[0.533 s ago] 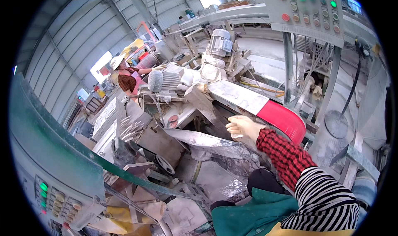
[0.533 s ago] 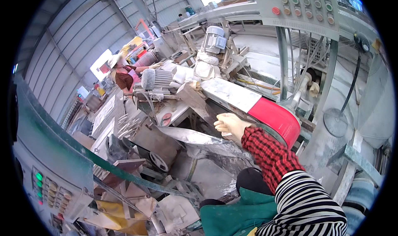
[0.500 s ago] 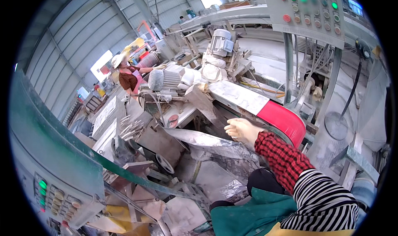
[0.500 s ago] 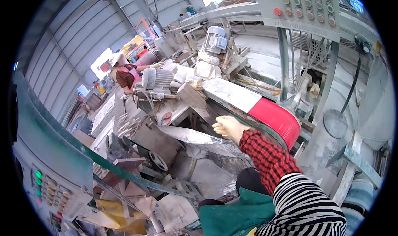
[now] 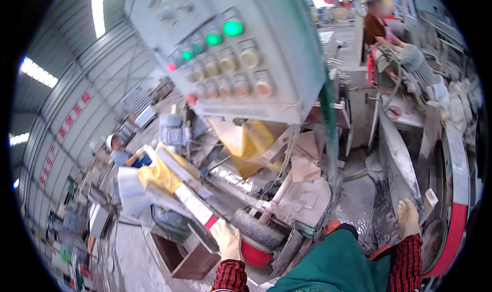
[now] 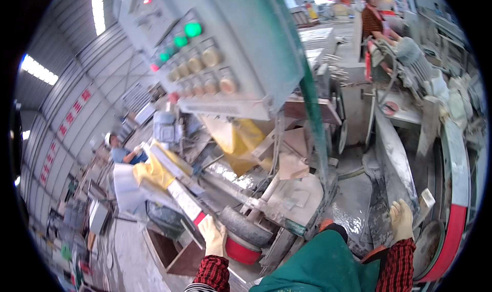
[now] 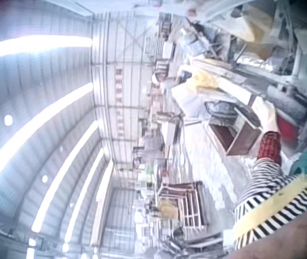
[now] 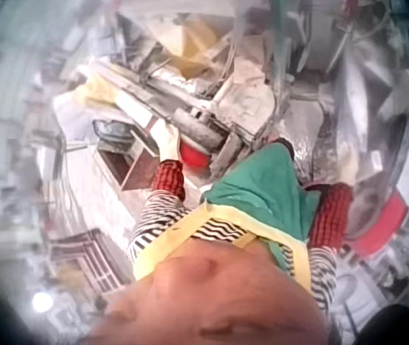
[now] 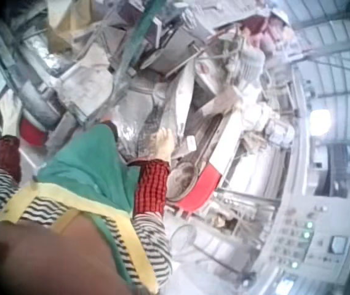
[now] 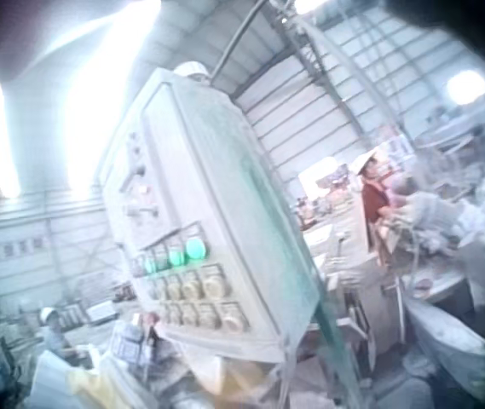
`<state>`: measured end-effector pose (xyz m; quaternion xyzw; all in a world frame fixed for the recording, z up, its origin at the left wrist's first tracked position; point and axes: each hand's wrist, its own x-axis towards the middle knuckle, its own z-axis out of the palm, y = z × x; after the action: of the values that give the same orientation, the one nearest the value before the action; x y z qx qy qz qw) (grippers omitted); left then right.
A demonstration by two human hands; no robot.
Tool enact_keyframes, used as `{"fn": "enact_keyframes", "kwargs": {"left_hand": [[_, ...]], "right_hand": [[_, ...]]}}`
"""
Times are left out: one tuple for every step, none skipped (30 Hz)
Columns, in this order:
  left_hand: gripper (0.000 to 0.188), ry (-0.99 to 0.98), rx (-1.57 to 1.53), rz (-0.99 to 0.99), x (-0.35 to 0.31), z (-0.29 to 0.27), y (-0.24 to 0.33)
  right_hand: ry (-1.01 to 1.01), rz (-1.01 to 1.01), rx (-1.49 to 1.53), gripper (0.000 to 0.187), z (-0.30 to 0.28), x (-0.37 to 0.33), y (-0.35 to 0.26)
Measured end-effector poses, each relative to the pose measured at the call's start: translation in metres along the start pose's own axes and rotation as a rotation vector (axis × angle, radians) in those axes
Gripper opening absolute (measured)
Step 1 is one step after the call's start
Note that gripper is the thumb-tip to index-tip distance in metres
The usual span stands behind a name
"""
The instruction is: The person repeatedly places small, white rectangular blocks onto a moving red conveyor belt that feeds into a grinding machine. The person uses both hands to position the blocks and occasionally adjusts the machine's components. The task is performed in a repetitive cycle within an industrial setting.
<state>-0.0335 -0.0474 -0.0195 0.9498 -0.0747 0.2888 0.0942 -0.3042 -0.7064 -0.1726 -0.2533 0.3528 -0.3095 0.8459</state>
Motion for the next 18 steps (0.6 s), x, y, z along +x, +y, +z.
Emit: {"fn": "enact_keyframes", "kwargs": {"left_hand": [[0.07, 0.002, -0.013, 0.035, -0.018, -0.021, -0.018], [0.07, -0.013, -0.051, 0.014, -0.026, -0.021, -0.02], [0.07, -0.038, -0.076, 0.005, -0.036, -0.022, -0.024], [0.07, -0.061, -0.105, 0.006, -0.042, -0.021, -0.026], [0.07, -0.104, -0.117, -0.006, -0.049, -0.022, -0.031], [0.07, -0.141, -0.124, -0.012, -0.051, -0.024, -0.036], [0.07, -0.178, -0.131, -0.014, -0.049, -0.026, -0.041], [0.07, -0.339, -0.269, -0.123, -0.041, -0.032, -0.033], [0.069, -0.486, -0.384, -0.251, -0.032, -0.038, -0.025], [0.07, -0.591, -0.555, -0.341, -0.02, -0.052, 0.01], [0.07, -0.687, -0.719, -0.439, -0.008, -0.058, 0.04], [0.071, -0.725, -0.805, -0.339, 0.003, -0.05, 0.062], [0.072, -0.765, -0.891, -0.233, 0.015, -0.037, 0.092], [0.071, -0.691, -0.707, 0.065, 0.032, -0.028, 0.135], [0.068, -0.674, -0.817, 0.193, 0.046, -0.018, 0.178], [0.067, -0.695, -0.889, 0.337, 0.062, -0.021, 0.234], [0.068, -0.611, -0.862, 0.461, 0.059, -0.002, 0.26], [0.071, -0.483, -0.81, 0.693, 0.069, -0.005, 0.299]], "right_hand": [[-0.066, 0.036, -0.072, 0.045, 0.048, -0.052, 0.003], [-0.093, 0.037, -0.094, 0.047, 0.054, -0.051, -0.003], [-0.106, 0.052, -0.107, 0.049, 0.046, -0.051, 0.001], [-0.115, 0.062, -0.112, 0.051, 0.038, -0.05, 0.001], [-0.116, 0.058, -0.106, 0.051, 0.039, -0.052, 0.0], [-0.118, 0.057, -0.09, 0.051, 0.046, -0.056, 0.0], [-0.118, 0.053, -0.071, 0.051, 0.055, -0.06, -0.001], [-0.144, 0.039, -0.091, 0.051, 0.063, -0.065, -0.003], [-0.169, 0.024, -0.109, 0.051, 0.072, -0.069, -0.004], [-0.187, -0.001, -0.135, 0.05, 0.075, -0.072, -0.011], [-0.214, 0.009, -0.165, 0.051, 0.077, -0.071, -0.014], [-0.249, 0.018, -0.195, 0.052, 0.081, -0.069, -0.016], [-0.28, 0.024, -0.226, 0.053, 0.085, -0.067, -0.019], [-0.264, 0.035, -0.27, 0.052, 0.094, -0.069, -0.023], [-0.25, 0.062, -0.305, 0.051, 0.107, -0.075, -0.019], [-0.223, 0.078, -0.342, 0.051, 0.116, -0.081, -0.02], [-0.261, 0.117, -0.363, 0.053, 0.138, -0.094, -0.012], [-0.296, 0.153, -0.384, 0.055, 0.16, -0.108, -0.007]]}}
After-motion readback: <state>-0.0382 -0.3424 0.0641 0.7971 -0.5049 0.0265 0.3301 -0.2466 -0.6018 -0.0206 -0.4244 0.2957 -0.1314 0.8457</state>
